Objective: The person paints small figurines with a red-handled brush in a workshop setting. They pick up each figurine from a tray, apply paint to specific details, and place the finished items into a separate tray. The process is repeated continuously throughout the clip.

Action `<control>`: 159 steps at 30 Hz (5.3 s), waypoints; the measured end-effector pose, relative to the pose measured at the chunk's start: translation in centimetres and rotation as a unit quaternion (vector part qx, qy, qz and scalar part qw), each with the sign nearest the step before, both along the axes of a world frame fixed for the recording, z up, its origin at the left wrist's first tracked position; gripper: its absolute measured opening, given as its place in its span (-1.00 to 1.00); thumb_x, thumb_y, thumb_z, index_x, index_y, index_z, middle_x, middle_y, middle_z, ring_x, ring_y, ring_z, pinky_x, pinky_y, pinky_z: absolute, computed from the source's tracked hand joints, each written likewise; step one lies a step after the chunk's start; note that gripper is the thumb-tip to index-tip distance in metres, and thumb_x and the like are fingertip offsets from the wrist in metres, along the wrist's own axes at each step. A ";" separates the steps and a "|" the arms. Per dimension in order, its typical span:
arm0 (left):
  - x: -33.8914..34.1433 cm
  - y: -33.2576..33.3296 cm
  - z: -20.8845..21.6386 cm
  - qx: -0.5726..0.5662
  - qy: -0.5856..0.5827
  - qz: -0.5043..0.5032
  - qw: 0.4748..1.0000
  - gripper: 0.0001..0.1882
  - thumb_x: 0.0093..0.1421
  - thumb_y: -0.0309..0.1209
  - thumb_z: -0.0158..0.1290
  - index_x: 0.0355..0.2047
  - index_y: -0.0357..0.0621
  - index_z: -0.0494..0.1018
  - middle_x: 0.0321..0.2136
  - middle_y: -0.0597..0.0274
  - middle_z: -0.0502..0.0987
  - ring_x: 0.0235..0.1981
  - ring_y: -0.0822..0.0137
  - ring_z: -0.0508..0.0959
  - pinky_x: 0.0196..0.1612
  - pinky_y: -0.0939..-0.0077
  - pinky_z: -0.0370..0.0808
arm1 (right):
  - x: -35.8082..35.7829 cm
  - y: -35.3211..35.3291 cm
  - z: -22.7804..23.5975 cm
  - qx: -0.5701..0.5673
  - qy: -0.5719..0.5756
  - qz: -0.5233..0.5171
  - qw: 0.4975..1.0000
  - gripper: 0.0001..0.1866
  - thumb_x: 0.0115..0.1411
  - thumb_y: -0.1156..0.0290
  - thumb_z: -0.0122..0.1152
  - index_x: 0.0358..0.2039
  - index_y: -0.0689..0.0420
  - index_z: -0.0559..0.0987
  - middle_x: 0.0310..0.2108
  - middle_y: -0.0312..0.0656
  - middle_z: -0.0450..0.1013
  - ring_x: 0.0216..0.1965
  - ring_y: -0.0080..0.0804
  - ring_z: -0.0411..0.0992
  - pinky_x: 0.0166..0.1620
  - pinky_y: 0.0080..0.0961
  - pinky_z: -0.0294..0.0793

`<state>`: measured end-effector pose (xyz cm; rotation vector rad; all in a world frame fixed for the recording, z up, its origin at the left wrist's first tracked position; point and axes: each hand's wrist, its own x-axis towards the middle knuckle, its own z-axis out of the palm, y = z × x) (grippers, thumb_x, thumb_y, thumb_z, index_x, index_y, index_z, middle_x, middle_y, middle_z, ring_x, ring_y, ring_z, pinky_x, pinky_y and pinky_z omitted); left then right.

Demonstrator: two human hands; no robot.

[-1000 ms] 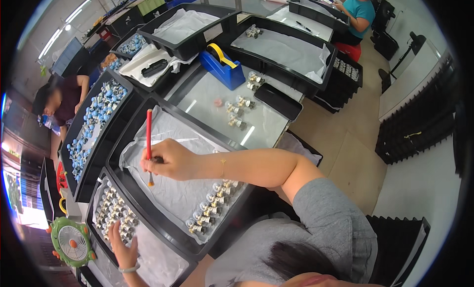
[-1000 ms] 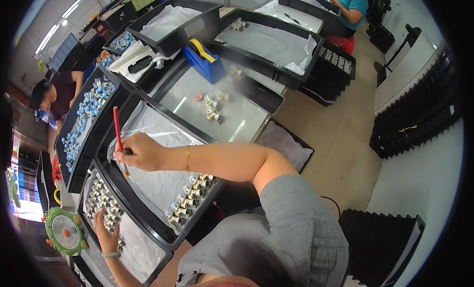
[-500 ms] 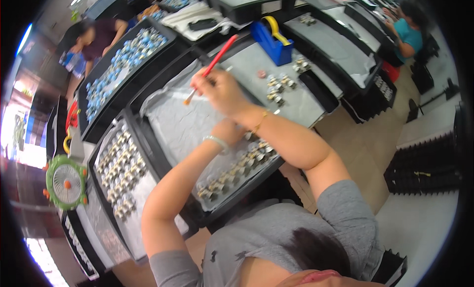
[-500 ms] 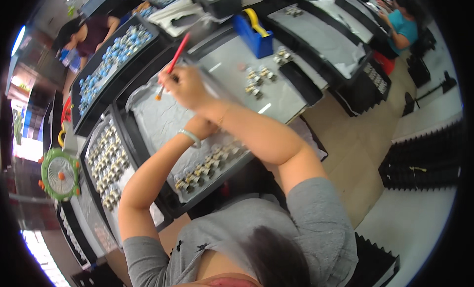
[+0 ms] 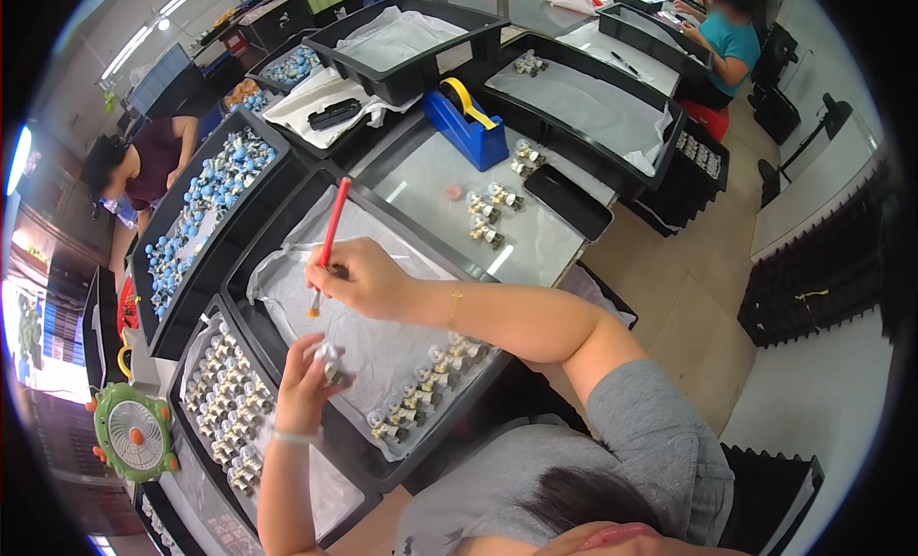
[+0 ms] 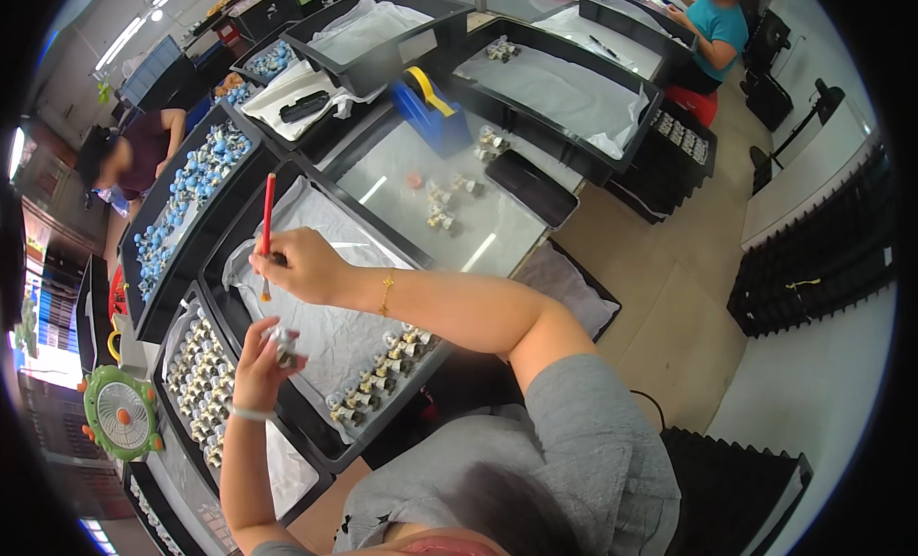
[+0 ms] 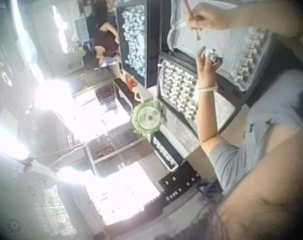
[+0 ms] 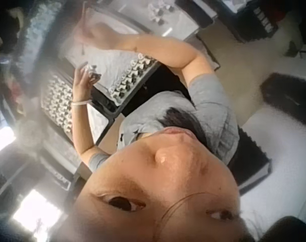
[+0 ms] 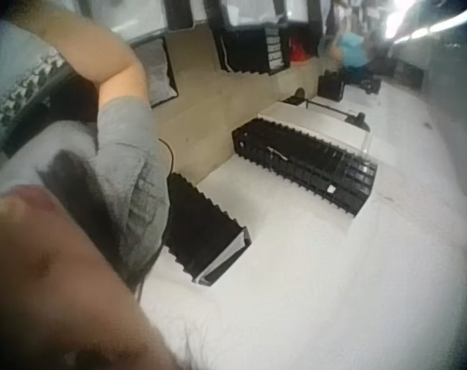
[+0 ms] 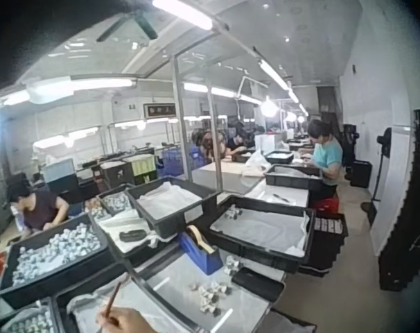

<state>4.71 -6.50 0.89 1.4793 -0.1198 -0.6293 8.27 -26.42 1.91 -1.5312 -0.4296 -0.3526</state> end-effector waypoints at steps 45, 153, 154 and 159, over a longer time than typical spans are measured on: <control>-6.1 5.1 -1.9 -0.133 0.059 0.082 0.986 -0.34 -0.25 -0.62 0.09 -0.08 -0.06 0.11 -0.09 0.08 0.26 -0.06 0.19 0.35 -0.05 0.48 0.35 | -0.2 1.6 -1.6 -0.119 0.032 0.055 0.991 -0.81 0.07 0.37 0.02 -0.54 0.23 0.46 -0.59 -0.24 0.44 -0.60 -0.60 0.36 -0.52 -0.66 0.32; -3.9 21.6 -4.7 0.609 -0.412 -0.038 0.677 -0.31 -0.55 -0.46 0.19 -0.24 -0.16 0.26 -0.35 0.08 0.30 -0.25 0.06 0.28 -0.15 0.27 0.20 | 1.2 2.0 -8.6 -0.593 0.117 0.143 0.784 -0.70 -0.02 0.22 0.01 -0.39 0.18 0.51 -0.46 -0.01 0.44 -0.38 -0.06 0.41 -0.28 -0.25 0.37; -3.8 21.5 -4.6 0.609 -0.418 -0.040 0.672 -0.30 -0.55 -0.46 0.19 -0.24 -0.16 0.26 -0.35 0.09 0.30 -0.25 0.06 0.28 -0.14 0.27 0.20 | 1.3 2.0 -8.9 -0.594 0.121 0.142 0.782 -0.70 -0.02 0.23 0.01 -0.39 0.19 0.51 -0.46 -0.01 0.44 -0.37 -0.06 0.41 -0.28 -0.25 0.37; -3.6 21.7 -4.9 0.615 -0.399 -0.039 0.679 -0.30 -0.55 -0.45 0.17 -0.23 -0.15 0.25 -0.36 0.09 0.30 -0.26 0.06 0.28 -0.14 0.26 0.18 | 1.3 2.0 -9.3 -0.592 0.118 0.147 0.783 -0.71 -0.05 0.25 0.03 -0.42 0.20 0.52 -0.45 -0.01 0.45 -0.37 -0.06 0.41 -0.29 -0.26 0.38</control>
